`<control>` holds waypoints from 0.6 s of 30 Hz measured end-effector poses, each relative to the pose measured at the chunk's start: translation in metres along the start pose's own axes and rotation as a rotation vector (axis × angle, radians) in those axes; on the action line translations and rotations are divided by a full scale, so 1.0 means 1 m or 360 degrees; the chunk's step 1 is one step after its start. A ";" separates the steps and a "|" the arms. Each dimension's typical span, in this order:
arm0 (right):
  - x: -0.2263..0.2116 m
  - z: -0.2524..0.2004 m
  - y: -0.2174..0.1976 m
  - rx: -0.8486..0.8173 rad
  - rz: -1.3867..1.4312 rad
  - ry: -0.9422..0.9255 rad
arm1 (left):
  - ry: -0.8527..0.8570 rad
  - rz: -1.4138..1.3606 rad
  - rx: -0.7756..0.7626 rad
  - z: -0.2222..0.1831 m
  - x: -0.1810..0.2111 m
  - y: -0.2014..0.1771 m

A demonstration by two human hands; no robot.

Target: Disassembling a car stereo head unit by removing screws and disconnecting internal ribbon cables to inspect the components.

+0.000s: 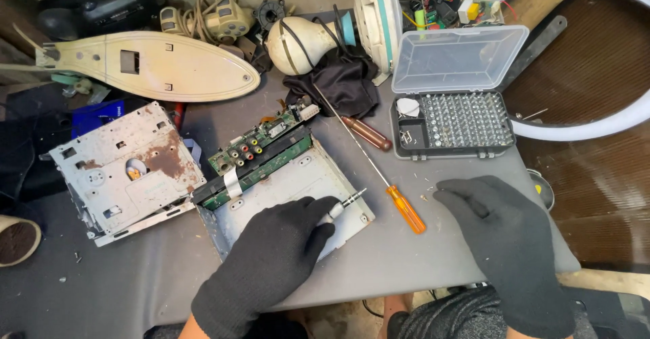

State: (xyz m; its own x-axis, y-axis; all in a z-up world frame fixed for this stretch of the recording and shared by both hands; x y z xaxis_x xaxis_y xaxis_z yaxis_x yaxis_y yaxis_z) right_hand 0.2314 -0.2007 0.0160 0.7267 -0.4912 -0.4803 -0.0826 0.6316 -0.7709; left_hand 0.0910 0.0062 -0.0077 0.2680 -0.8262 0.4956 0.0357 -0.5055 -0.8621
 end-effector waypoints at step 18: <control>0.000 0.003 0.027 -0.0035 -0.0127 -0.0187 | 0.0011 0.0020 0.0048 -0.002 0.003 -0.004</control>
State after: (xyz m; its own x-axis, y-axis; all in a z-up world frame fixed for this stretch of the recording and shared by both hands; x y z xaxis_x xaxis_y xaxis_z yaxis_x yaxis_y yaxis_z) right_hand 0.2315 -0.1818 -0.0032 0.8064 -0.4646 -0.3660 -0.0358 0.5794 -0.8143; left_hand 0.0895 0.0049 -0.0029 0.2620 -0.8343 0.4851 0.0614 -0.4873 -0.8711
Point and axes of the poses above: each hand's wrist, its own z-axis towards the middle knuckle, its own y-axis out of the palm, x = y × z, the point moved 9 cm from there along z, towards the middle knuckle, and after that the axes turned 11 degrees about -y, right-handed, at the moved point
